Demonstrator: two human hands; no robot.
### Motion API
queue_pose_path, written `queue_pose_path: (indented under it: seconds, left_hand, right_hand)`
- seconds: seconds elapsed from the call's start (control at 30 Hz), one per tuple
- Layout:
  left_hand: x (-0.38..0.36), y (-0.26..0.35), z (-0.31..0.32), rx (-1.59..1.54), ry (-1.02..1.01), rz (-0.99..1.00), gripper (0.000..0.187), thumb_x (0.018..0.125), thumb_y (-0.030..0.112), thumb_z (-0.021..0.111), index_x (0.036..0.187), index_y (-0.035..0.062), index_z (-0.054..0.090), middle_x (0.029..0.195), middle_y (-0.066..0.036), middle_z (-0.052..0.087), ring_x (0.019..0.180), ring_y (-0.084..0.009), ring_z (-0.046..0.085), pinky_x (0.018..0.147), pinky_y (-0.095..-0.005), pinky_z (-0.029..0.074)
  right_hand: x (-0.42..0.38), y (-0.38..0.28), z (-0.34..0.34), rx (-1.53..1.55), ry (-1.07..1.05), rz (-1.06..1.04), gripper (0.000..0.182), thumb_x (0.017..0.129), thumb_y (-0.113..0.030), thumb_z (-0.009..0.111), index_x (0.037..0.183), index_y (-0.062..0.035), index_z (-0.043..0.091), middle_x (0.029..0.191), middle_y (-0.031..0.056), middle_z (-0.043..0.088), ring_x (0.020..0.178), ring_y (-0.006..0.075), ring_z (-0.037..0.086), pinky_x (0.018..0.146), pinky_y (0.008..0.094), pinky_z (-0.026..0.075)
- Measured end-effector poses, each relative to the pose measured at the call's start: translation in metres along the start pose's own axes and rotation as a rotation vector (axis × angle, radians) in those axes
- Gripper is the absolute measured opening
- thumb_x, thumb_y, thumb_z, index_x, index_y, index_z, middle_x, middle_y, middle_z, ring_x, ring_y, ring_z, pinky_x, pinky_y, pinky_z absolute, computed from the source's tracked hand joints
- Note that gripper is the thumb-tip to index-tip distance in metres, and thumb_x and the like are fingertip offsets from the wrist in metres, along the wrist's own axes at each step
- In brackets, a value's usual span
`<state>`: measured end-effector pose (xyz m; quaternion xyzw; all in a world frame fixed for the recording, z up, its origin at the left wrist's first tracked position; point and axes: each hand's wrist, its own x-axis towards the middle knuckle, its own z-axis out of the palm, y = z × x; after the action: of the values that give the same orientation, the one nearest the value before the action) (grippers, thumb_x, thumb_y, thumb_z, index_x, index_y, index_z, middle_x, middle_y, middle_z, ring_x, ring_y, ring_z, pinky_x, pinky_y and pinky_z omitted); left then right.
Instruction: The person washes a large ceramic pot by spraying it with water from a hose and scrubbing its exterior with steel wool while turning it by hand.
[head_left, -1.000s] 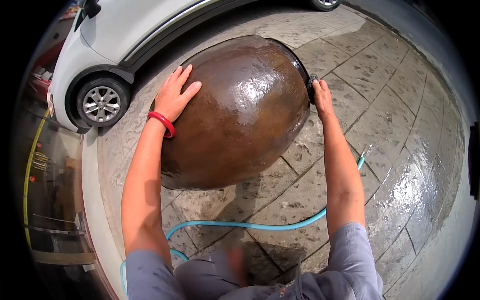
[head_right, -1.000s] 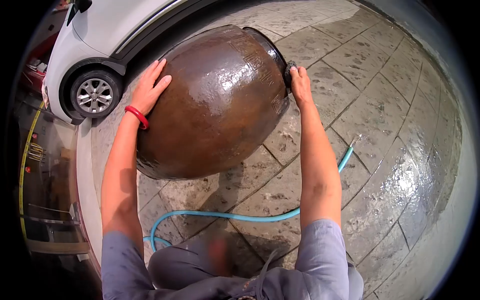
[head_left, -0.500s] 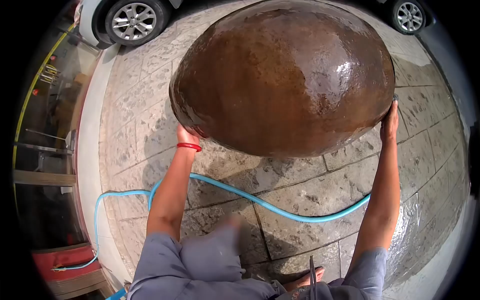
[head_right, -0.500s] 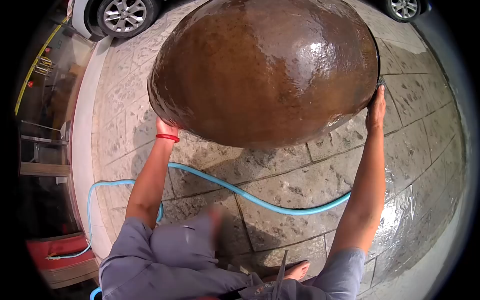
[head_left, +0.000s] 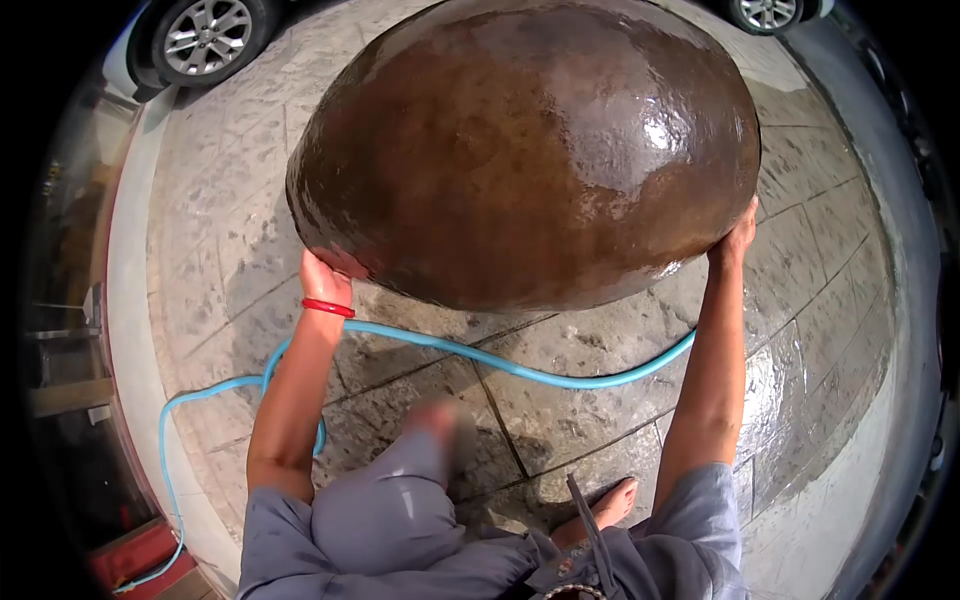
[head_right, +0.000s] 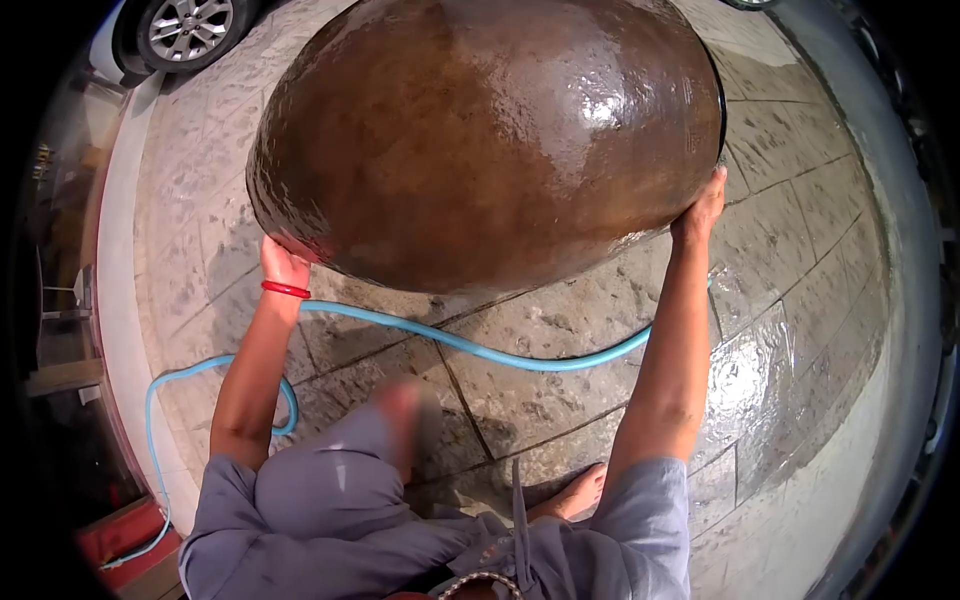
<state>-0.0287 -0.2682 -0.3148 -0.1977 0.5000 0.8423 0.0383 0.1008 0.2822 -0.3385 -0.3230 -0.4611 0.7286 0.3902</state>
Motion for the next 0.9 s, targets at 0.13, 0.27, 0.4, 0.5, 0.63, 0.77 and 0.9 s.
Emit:
queue_pose_path:
  seconds: [0.13,0.27,0.4,0.5,0.63,0.77,0.9]
  left_hand:
    - [-0.054,0.013,-0.007,0.146,-0.128,-0.067,0.022,0.092,0.030,0.041,0.084,0.0168,0.056,0.073,0.006,0.058,0.061,-0.0114,0.056,0.057,-0.0274,0.049]
    - [-0.089,0.022,0.001,0.231,-0.019,-0.203,0.028,0.090,0.030,0.041,0.089,0.0110,0.061,0.083,-0.003,0.066,0.074,-0.0202,0.064,0.064,-0.0335,0.053]
    - [-0.078,0.013,-0.041,0.197,-0.189,-0.280,0.030,0.088,0.030,0.043,0.095,0.0069,0.062,0.090,-0.007,0.067,0.082,-0.0241,0.065,0.074,-0.0375,0.053]
    - [-0.121,0.022,0.002,0.207,-0.022,-0.295,0.034,0.089,0.030,0.043,0.101,0.0058,0.062,0.099,-0.008,0.067,0.090,-0.0249,0.064,0.080,-0.0380,0.052]
    - [-0.117,0.030,0.020,0.243,0.033,-0.284,0.041,0.091,0.034,0.043,0.118,0.0070,0.057,0.120,-0.010,0.060,0.110,-0.0244,0.057,0.094,-0.0412,0.046]
    - [-0.115,0.049,0.069,0.494,-0.283,0.199,0.053,0.095,0.040,0.043,0.136,0.0063,0.042,0.142,-0.015,0.037,0.130,-0.0289,0.037,0.107,-0.0408,0.030]
    - [-0.101,0.066,0.133,1.510,-0.424,1.187,0.058,0.094,0.042,0.045,0.141,0.0088,0.036,0.145,-0.020,0.032,0.133,-0.0377,0.029,0.110,-0.0425,0.023]
  right_hand:
    - [-0.025,-0.038,-0.024,-0.098,-0.007,-0.008,0.052,0.098,-0.043,0.036,0.116,0.0026,0.052,0.107,0.0150,0.060,0.092,0.0249,0.059,0.081,0.0368,0.049]
    - [-0.024,-0.067,-0.055,-0.209,-0.096,-0.022,0.048,0.098,-0.042,0.039,0.106,0.0026,0.054,0.098,0.0137,0.061,0.083,0.0225,0.059,0.074,0.0361,0.050]
    - [-0.029,-0.105,-0.053,-0.375,-0.035,0.017,0.049,0.098,-0.042,0.040,0.097,0.0036,0.057,0.091,0.0127,0.061,0.076,0.0218,0.058,0.069,0.0360,0.048]
    - [-0.013,-0.116,-0.055,-0.454,0.015,0.033,0.052,0.096,-0.043,0.041,0.101,0.0051,0.060,0.094,0.0143,0.063,0.080,0.0229,0.058,0.072,0.0371,0.047]
    - [0.007,-0.115,-0.060,-0.568,0.080,0.108,0.059,0.092,-0.043,0.047,0.113,0.0107,0.057,0.108,0.0216,0.062,0.096,0.0276,0.059,0.084,0.0374,0.045]
    - [0.008,-0.119,-0.047,-0.647,0.175,0.031,0.057,0.091,-0.042,0.048,0.105,0.0125,0.059,0.108,0.0256,0.061,0.097,0.0325,0.060,0.084,0.0401,0.044]
    - [0.050,-0.091,-0.057,-0.696,0.220,-0.079,0.055,0.091,-0.042,0.049,0.097,0.0113,0.061,0.103,0.0294,0.061,0.098,0.0398,0.058,0.084,0.0435,0.043]
